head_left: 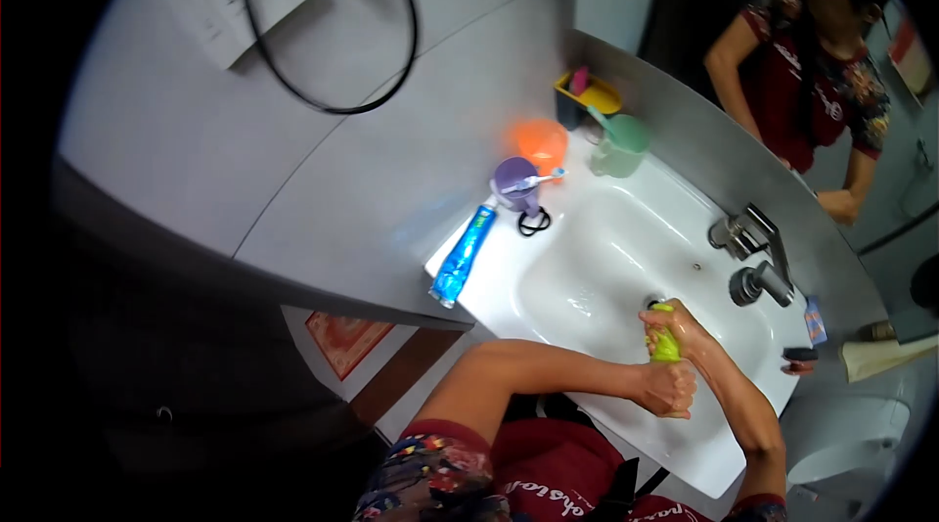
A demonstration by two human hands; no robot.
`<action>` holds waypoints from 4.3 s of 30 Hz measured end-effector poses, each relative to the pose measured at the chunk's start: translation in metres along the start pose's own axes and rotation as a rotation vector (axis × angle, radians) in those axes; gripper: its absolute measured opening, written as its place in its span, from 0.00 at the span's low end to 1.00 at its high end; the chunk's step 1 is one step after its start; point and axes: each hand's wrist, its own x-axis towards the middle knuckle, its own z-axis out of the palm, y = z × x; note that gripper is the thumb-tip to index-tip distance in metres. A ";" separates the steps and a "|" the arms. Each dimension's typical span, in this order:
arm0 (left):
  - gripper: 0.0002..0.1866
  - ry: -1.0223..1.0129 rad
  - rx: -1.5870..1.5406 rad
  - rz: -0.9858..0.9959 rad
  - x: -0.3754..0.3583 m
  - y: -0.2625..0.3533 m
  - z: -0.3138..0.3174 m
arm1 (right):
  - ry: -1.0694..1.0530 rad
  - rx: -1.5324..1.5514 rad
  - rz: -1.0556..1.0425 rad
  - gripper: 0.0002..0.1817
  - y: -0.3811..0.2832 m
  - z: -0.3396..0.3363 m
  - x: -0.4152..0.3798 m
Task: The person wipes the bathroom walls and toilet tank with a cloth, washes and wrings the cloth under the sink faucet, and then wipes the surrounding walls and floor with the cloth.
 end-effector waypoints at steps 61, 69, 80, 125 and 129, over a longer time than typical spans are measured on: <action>0.38 0.463 -1.160 -1.088 -0.087 0.133 -0.237 | 0.080 -0.842 -0.945 0.16 0.121 0.157 -0.141; 0.42 -0.383 -0.167 -0.892 -0.069 0.192 -0.226 | -0.306 0.749 -0.499 0.21 0.213 0.181 -0.007; 0.30 0.372 -0.208 -1.261 -0.104 0.230 -0.245 | -0.462 1.078 -0.440 0.21 0.229 0.244 0.011; 0.38 1.147 0.909 -0.636 -0.199 0.073 -0.466 | 1.067 -0.269 -1.552 0.16 -0.182 0.339 0.169; 0.36 1.044 1.006 -0.622 -0.221 0.078 -0.468 | 1.049 -0.306 -1.117 0.14 -0.227 0.309 0.158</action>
